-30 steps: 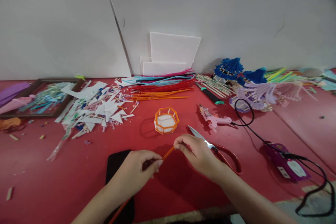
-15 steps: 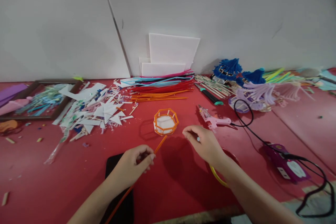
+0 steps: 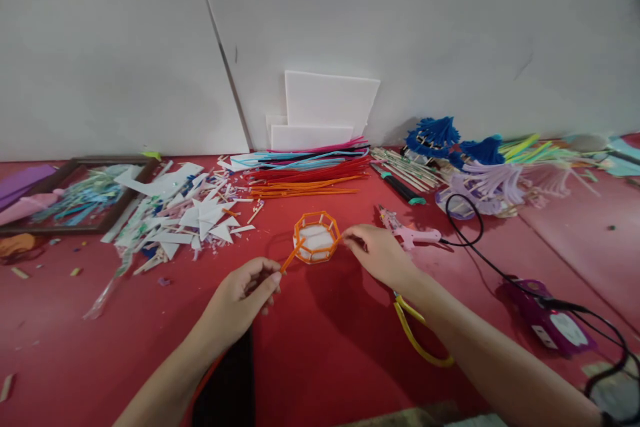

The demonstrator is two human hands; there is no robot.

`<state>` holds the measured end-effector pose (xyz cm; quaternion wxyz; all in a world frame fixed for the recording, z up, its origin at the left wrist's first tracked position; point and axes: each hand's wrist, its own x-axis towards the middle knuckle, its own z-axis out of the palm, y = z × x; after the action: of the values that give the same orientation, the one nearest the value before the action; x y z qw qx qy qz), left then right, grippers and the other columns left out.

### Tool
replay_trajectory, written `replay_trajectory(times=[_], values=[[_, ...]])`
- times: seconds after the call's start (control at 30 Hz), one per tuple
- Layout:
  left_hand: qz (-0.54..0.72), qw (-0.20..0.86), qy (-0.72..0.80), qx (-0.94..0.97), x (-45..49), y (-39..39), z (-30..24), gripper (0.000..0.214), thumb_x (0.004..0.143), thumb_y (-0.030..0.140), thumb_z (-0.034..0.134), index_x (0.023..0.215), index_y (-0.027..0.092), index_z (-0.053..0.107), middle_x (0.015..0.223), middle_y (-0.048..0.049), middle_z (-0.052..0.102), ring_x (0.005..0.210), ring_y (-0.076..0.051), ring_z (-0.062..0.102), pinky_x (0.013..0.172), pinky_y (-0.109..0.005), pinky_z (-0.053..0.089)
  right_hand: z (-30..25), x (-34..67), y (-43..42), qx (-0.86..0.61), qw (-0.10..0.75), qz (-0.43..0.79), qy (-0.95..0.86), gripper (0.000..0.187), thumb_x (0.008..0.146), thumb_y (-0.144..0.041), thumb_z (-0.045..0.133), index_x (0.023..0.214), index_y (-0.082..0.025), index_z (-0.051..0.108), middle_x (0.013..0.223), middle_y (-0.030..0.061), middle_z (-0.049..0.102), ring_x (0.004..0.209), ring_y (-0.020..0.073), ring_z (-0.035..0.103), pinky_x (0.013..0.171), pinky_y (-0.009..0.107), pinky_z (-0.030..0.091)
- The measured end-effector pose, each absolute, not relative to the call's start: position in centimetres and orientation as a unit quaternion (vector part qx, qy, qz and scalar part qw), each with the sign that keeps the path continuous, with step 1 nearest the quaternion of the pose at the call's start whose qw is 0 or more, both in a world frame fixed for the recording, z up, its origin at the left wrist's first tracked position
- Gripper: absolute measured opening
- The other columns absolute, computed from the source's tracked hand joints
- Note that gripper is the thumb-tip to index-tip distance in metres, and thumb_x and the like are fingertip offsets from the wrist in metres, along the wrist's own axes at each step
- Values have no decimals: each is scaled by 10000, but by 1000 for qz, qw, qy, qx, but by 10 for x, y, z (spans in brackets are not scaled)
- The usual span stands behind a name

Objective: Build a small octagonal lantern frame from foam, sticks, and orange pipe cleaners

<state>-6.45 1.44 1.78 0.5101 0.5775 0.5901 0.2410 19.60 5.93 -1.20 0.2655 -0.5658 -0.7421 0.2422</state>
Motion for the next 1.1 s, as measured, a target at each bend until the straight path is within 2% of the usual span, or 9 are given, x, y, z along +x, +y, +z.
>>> replay_trajectory(times=[0.2, 0.3, 0.63, 0.8, 0.97, 1.1], values=[[217, 250, 563, 757, -65, 40, 33, 201, 897, 338, 455, 942, 215, 608, 952, -42, 671, 875, -198, 619, 741, -307, 468, 6, 199, 63, -560, 336, 245, -717, 195, 897, -305, 498, 927, -196, 658, 899, 50, 710, 796, 164, 650, 652, 255, 482], [206, 194, 526, 802, -55, 53, 37, 214, 918, 290, 420, 972, 213, 612, 966, -52, 671, 904, -205, 612, 785, -324, 456, 13, 195, 65, -522, 359, 271, -724, 198, 888, -345, 533, 929, -211, 673, 897, 38, 698, 771, 146, 630, 631, 240, 464], [192, 199, 509, 815, -36, 68, 29, 218, 918, 298, 429, 934, 206, 626, 886, -51, 662, 804, -191, 615, 743, -304, 456, 9, 186, 72, -509, 366, 295, -721, 155, 866, -297, 561, 850, -195, 677, 812, 28, 677, 698, 139, 592, 581, 244, 415], [196, 201, 522, 806, -34, 70, 27, 224, 914, 300, 431, 945, 208, 632, 895, -54, 662, 816, -198, 616, 740, -311, 454, 5, 186, 71, -502, 379, 314, -711, 303, 946, -328, 409, 858, -183, 660, 848, 52, 686, 793, 161, 630, 688, 270, 466], [203, 214, 519, 802, -33, 71, 27, 227, 912, 304, 436, 959, 201, 633, 916, -59, 666, 834, -200, 615, 745, -312, 460, 4, 186, 72, -510, 370, 313, -710, 153, 870, -308, 560, 870, -194, 662, 832, 36, 692, 731, 154, 610, 614, 256, 426], [210, 227, 515, 799, -33, 72, 27, 211, 902, 308, 453, 935, 205, 634, 898, -51, 677, 809, -192, 617, 715, -303, 459, 1, 187, 75, -517, 360, 314, -710, 137, 866, -271, 545, 816, -188, 642, 794, 28, 677, 730, 151, 598, 656, 264, 432]])
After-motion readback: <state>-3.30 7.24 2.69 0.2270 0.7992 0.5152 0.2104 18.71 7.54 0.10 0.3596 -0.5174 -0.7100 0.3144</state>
